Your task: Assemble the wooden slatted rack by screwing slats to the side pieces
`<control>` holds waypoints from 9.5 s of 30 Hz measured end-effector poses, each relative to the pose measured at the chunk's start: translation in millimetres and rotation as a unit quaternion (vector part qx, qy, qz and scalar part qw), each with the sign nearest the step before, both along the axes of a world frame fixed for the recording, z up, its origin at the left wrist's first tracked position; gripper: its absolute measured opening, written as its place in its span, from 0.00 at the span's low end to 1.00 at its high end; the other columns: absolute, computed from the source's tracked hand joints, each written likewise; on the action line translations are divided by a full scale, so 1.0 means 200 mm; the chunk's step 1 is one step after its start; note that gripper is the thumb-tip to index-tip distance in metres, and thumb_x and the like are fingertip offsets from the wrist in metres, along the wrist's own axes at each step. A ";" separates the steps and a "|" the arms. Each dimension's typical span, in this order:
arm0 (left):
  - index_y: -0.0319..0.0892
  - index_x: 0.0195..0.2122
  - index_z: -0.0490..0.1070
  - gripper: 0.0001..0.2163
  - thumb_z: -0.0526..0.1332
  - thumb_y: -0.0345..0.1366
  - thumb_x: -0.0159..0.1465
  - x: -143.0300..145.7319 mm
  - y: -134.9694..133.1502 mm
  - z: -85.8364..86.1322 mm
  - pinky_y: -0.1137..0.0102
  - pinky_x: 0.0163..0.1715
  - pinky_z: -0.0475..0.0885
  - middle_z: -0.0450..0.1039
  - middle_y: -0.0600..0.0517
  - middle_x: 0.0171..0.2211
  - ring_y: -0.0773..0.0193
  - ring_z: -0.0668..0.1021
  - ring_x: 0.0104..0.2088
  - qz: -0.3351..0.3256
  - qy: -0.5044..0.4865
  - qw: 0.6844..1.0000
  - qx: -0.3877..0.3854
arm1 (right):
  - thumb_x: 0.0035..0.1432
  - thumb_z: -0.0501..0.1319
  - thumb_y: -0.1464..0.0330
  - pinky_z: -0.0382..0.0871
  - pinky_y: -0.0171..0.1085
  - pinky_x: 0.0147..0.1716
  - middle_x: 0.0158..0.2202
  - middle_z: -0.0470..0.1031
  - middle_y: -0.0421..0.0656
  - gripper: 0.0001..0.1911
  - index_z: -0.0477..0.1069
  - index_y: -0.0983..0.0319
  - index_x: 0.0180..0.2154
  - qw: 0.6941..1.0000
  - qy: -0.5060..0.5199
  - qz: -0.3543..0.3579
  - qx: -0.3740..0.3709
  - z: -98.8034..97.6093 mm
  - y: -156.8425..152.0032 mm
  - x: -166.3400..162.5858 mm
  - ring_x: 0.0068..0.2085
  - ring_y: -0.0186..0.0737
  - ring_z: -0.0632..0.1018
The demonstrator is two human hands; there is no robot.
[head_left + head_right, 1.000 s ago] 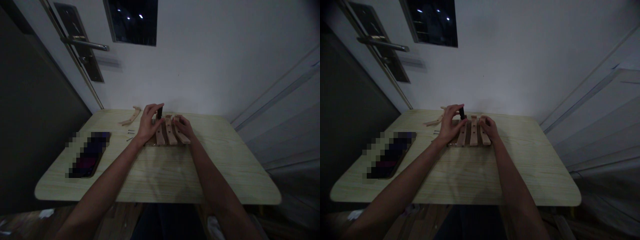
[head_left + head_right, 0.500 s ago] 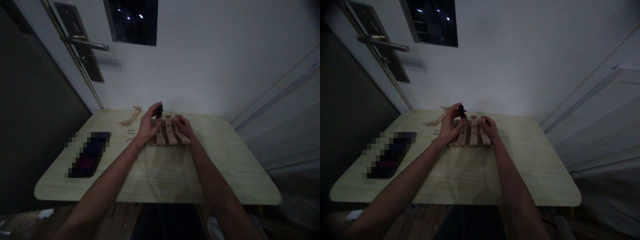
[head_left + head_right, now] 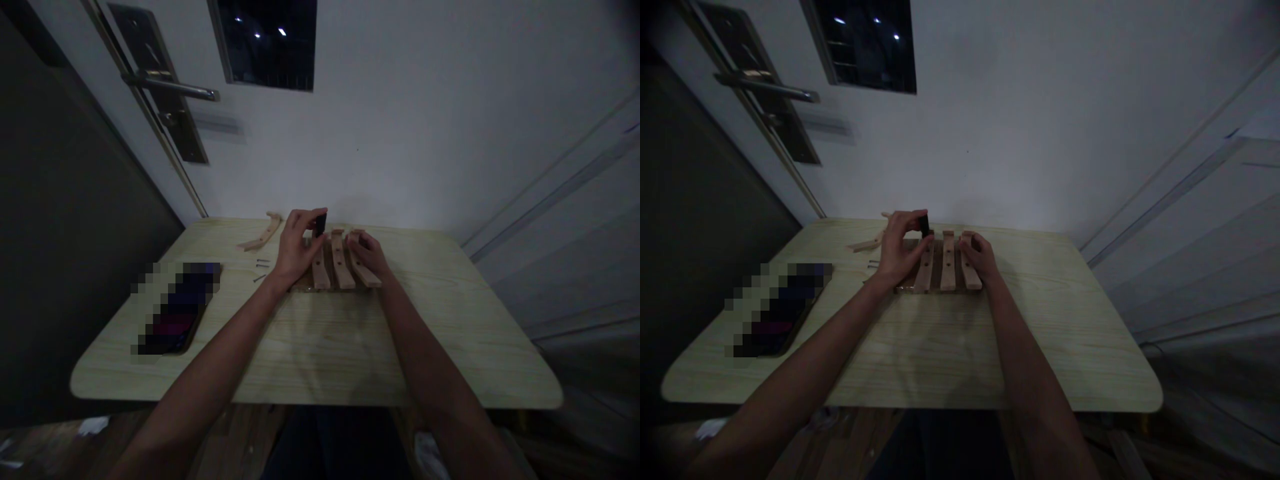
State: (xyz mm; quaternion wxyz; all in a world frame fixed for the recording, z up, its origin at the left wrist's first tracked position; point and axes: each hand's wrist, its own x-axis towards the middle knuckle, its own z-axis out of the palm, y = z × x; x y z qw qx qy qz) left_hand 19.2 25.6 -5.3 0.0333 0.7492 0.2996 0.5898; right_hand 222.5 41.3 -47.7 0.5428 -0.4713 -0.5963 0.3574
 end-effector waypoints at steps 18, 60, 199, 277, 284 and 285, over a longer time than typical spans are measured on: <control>0.47 0.60 0.63 0.19 0.58 0.37 0.68 0.00 -0.02 0.00 0.63 0.48 0.77 0.70 0.46 0.52 0.60 0.76 0.50 -0.056 0.011 0.998 -0.025 | 0.46 0.63 0.45 0.70 0.42 0.37 0.30 0.74 0.41 0.24 0.70 0.58 0.31 1.000 -0.016 -0.003 0.005 -0.01 0.01 0.00 0.34 0.41 0.73; 0.46 0.62 0.62 0.21 0.58 0.42 0.68 0.00 0.00 0.00 0.63 0.43 0.77 0.72 0.46 0.50 0.61 0.77 0.42 -0.021 0.011 1.000 -0.018 | 0.44 0.67 0.47 0.69 0.42 0.38 0.31 0.74 0.42 0.23 0.71 0.59 0.31 1.000 0.024 0.009 -0.006 -0.01 0.01 0.01 0.34 0.40 0.73; 0.48 0.57 0.66 0.21 0.64 0.46 0.65 0.00 0.03 -0.04 0.68 0.38 0.74 0.72 0.50 0.43 0.64 0.75 0.38 -0.005 -0.020 1.000 0.007 | 0.46 0.65 0.50 0.68 0.39 0.32 0.25 0.66 0.39 0.20 0.65 0.59 0.26 0.999 0.017 0.006 0.037 0.00 0.01 -0.01 0.31 0.37 0.70; 0.48 0.58 0.65 0.20 0.60 0.45 0.67 0.00 0.01 -0.03 0.66 0.40 0.75 0.70 0.47 0.47 0.62 0.73 0.42 0.016 0.011 1.000 -0.004 | 0.46 0.64 0.50 0.67 0.38 0.31 0.25 0.68 0.38 0.20 0.64 0.59 0.26 1.000 0.012 0.006 0.024 0.00 0.01 -0.01 0.30 0.36 0.70; 0.47 0.62 0.60 0.22 0.56 0.44 0.69 0.01 0.01 -0.04 0.67 0.42 0.74 0.71 0.46 0.52 0.63 0.76 0.41 -0.011 0.005 1.000 -0.018 | 0.47 0.64 0.52 0.65 0.37 0.29 0.24 0.65 0.37 0.19 0.64 0.59 0.25 0.999 0.014 0.001 0.033 0.01 -0.01 -0.02 0.29 0.35 0.68; 0.47 0.63 0.59 0.22 0.55 0.43 0.70 0.00 0.01 -0.04 0.66 0.43 0.74 0.70 0.46 0.55 0.64 0.77 0.40 -0.015 0.011 1.000 -0.022 | 0.47 0.64 0.52 0.65 0.37 0.29 0.24 0.65 0.37 0.19 0.64 0.59 0.25 0.999 0.012 0.003 0.031 0.01 0.00 -0.02 0.29 0.35 0.68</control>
